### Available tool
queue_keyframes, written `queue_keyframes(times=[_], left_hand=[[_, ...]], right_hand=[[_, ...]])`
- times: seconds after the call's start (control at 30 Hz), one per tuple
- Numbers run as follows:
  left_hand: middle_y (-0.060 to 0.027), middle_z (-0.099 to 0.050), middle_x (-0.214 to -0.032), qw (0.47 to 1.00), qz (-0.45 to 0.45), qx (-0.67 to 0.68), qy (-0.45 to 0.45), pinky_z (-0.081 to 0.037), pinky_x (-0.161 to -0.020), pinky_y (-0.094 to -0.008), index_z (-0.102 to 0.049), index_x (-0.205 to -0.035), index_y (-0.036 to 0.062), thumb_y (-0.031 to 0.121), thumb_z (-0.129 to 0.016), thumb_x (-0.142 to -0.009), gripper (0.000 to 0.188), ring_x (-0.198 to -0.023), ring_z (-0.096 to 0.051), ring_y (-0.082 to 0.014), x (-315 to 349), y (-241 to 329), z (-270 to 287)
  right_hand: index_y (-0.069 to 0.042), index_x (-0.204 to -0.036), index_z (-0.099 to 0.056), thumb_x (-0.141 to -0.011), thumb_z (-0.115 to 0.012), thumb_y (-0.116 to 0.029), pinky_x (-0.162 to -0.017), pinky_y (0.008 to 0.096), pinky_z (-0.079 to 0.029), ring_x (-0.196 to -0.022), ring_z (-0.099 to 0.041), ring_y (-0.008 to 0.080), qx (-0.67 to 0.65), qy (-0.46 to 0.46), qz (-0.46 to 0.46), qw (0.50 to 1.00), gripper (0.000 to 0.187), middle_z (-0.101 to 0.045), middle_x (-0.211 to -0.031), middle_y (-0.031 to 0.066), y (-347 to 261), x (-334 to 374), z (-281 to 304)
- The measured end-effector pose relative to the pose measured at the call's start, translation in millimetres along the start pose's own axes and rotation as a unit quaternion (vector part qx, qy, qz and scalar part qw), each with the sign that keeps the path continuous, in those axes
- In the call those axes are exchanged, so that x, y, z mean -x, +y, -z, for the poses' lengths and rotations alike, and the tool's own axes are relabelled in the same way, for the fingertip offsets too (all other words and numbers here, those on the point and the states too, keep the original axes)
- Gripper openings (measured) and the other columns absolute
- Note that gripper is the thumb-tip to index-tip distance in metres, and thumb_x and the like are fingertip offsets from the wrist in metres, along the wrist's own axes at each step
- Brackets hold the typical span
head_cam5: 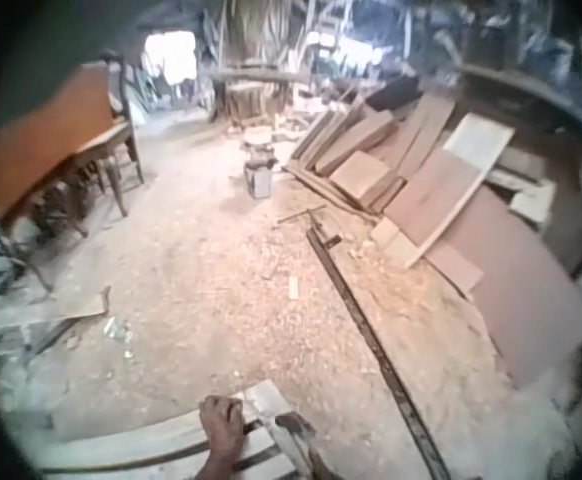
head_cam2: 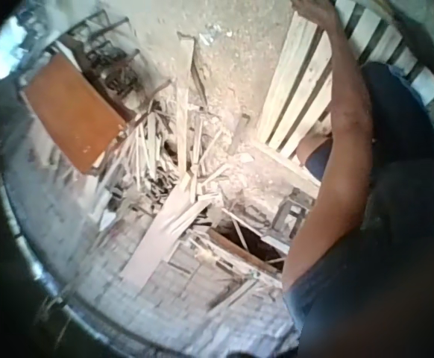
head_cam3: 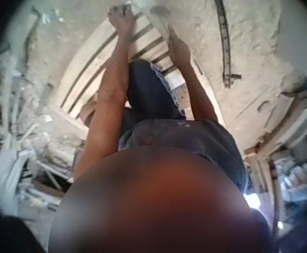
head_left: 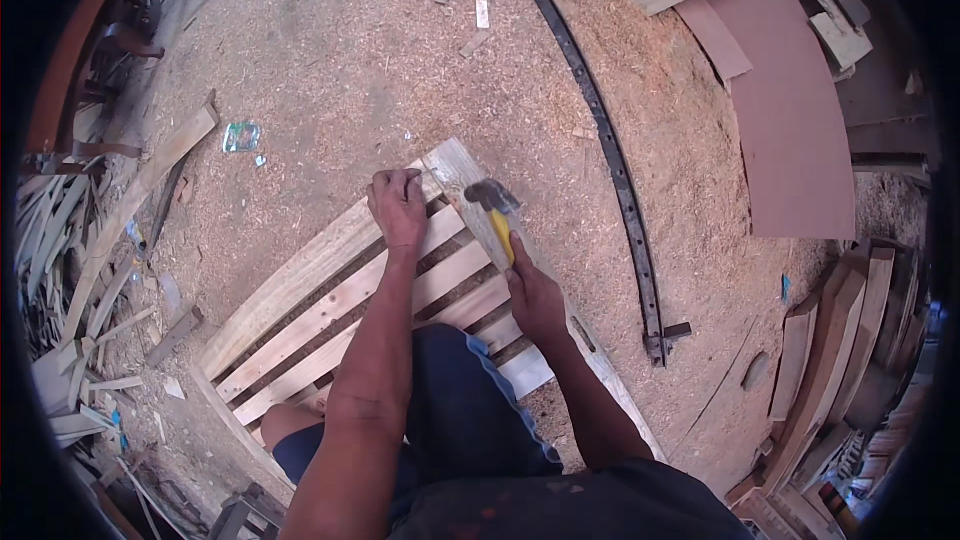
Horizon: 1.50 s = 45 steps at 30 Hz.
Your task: Measuring, clamping, and hammering nails into wooden slats to assemble a frame.
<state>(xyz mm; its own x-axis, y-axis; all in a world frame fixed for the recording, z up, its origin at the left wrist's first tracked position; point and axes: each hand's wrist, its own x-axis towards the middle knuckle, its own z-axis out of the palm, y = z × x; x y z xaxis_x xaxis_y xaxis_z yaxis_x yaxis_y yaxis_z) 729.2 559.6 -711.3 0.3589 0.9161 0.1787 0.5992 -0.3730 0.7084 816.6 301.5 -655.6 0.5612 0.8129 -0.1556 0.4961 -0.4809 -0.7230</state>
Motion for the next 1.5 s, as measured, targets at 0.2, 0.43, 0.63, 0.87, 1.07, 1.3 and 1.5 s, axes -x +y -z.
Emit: queue_keyframes(times=[0.2, 0.43, 0.63, 0.87, 1.07, 1.3, 1.5], left_hand=[[-0.0137, -0.062, -0.105, 1.000, -0.010, 0.001, 0.007, -0.044, -0.098, -0.0460, -0.077, -0.104, 0.0062, 0.017, -0.067, -0.094, 0.017, -0.106, -0.056, -0.0338, -3, -8, -9], [-0.0140, -0.061, -0.104, 1.000, -0.011, 0.008, 0.019, -0.045, -0.098, -0.0462, -0.076, -0.104, 0.0058, 0.015, -0.067, -0.093, 0.016, -0.105, -0.055, -0.0335, -2, -17, -6], [-0.0147, -0.061, -0.104, 1.000, -0.019, 0.003, 0.020, -0.045, -0.097, -0.0467, -0.075, -0.104, 0.0055, 0.014, -0.068, -0.092, 0.016, -0.105, -0.055, -0.0348, -5, -11, 2], [-0.0140, -0.062, -0.106, 1.000, -0.001, -0.027, -0.006, -0.046, -0.096, -0.0472, -0.074, -0.101, 0.0063, 0.012, -0.071, -0.090, 0.013, -0.105, -0.056, -0.0351, 8, -6, 2], [-0.0155, -0.061, -0.104, 0.999, -0.007, -0.049, 0.010, -0.046, -0.095, -0.0479, -0.071, -0.101, 0.0055, 0.015, -0.068, -0.092, 0.013, -0.104, -0.056, -0.0367, -4, -16, 11], [-0.0139, -0.062, -0.104, 0.998, -0.037, -0.052, 0.002, -0.047, -0.093, -0.0471, -0.072, -0.101, 0.0063, 0.014, -0.070, -0.092, 0.012, -0.102, -0.057, -0.0354, -7, -13, 4], [-0.0126, -0.061, -0.104, 0.994, -0.041, -0.095, -0.028, -0.048, -0.092, -0.0465, -0.072, -0.100, 0.0073, 0.014, -0.071, -0.091, 0.011, -0.100, -0.057, -0.0339, -5, -2, 3]], right_hand=[[-0.009, -0.168, -0.029, -0.110, -0.051, -0.021, -0.069, 0.0378, -0.057, -0.073, -0.071, 0.0244, -0.070, 0.097, 0.123, 0.985, 0.063, -0.072, -0.094, 0.0210, -54, -51, 30], [0.012, -0.158, -0.031, -0.110, -0.054, -0.016, -0.061, 0.0346, -0.057, -0.070, -0.069, 0.0218, -0.266, 0.212, 0.213, 0.916, 0.061, -0.071, -0.098, 0.0230, -142, -76, 91], [-0.005, -0.169, -0.011, -0.110, -0.054, -0.034, -0.056, 0.0311, -0.051, -0.060, -0.062, 0.0200, -0.288, 0.186, 0.180, 0.922, 0.079, -0.068, -0.083, 0.0164, -89, -71, 42], [-0.002, -0.164, -0.031, -0.108, -0.052, -0.020, -0.078, 0.0478, -0.058, -0.090, -0.074, 0.0425, -0.030, 0.004, 0.057, 0.998, 0.063, -0.074, -0.108, 0.0260, -44, -63, 7], [-0.005, -0.166, -0.028, -0.111, -0.049, -0.023, -0.062, 0.0363, -0.055, -0.068, -0.069, 0.0245, -0.129, 0.146, 0.137, 0.971, 0.062, -0.070, -0.089, 0.0183, -105, -65, 53], [-0.005, -0.164, -0.032, -0.111, -0.052, -0.032, -0.054, 0.0279, -0.050, -0.061, -0.059, 0.0100, -0.323, 0.250, 0.218, 0.886, 0.063, -0.062, -0.075, 0.0070, -141, -76, 70], [-0.012, -0.164, -0.036, -0.108, -0.055, -0.026, -0.067, 0.0447, -0.057, -0.079, -0.074, 0.0356, 0.151, -0.068, 0.070, 0.984, 0.061, -0.072, -0.094, 0.0219, -27, -79, 9]])
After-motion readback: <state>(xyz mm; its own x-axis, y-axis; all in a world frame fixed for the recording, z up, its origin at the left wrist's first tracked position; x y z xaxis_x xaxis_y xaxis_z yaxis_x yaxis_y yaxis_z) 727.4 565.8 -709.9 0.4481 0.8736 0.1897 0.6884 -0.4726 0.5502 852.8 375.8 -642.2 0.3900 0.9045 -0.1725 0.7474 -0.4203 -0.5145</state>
